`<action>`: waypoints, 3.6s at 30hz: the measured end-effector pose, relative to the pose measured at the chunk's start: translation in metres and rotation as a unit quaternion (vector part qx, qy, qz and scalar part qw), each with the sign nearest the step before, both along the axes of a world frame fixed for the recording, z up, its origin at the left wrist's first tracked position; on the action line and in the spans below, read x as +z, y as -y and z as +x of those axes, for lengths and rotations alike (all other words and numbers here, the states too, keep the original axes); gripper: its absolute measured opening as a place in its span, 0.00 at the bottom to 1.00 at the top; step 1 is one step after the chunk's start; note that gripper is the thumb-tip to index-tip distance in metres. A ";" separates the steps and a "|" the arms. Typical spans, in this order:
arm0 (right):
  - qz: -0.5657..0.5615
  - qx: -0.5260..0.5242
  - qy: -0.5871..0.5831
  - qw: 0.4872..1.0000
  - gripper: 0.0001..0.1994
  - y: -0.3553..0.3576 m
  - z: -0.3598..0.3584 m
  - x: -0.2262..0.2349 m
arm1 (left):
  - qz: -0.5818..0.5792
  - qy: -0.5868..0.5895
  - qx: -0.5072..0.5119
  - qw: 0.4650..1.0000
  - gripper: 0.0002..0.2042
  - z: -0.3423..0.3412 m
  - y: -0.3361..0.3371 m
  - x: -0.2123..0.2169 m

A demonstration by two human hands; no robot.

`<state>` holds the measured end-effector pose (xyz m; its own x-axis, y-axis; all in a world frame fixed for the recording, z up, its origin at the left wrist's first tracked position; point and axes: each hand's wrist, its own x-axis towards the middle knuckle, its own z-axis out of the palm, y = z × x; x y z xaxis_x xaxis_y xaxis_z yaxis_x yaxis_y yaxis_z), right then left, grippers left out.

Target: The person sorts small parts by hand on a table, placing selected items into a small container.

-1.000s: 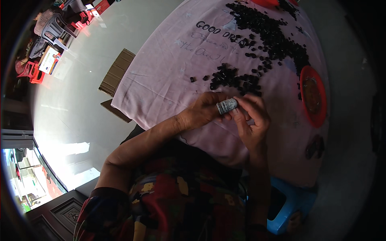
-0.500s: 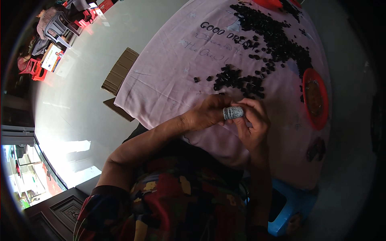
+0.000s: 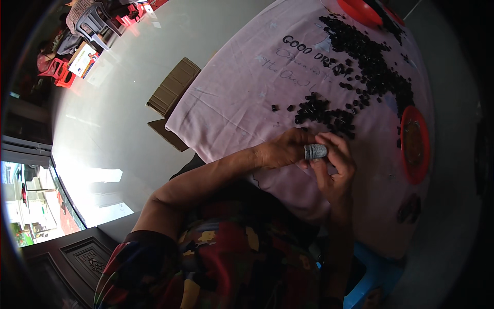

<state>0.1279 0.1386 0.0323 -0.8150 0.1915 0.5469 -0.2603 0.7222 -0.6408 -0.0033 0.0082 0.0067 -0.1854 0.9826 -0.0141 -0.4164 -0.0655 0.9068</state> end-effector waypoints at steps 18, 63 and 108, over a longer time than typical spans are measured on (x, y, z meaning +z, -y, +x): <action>-0.063 0.044 0.073 0.994 0.28 0.010 -0.002 -0.007 | 0.022 -0.116 -0.008 0.993 0.13 0.001 0.008 -0.012; 0.027 -0.333 0.132 0.933 0.09 -0.073 0.039 -0.021 | -0.239 -0.526 0.540 0.612 0.11 -0.153 0.149 0.026; -0.199 -0.064 0.034 0.977 0.04 0.001 0.012 0.000 | -0.001 -0.350 0.217 0.911 0.08 0.004 0.012 0.016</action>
<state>0.1400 0.1375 0.0324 -0.8018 0.4815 0.3541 -0.1313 0.4360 -0.8903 0.0007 -0.0035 0.0229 -0.5204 0.8152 0.2543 0.3282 -0.0840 0.9409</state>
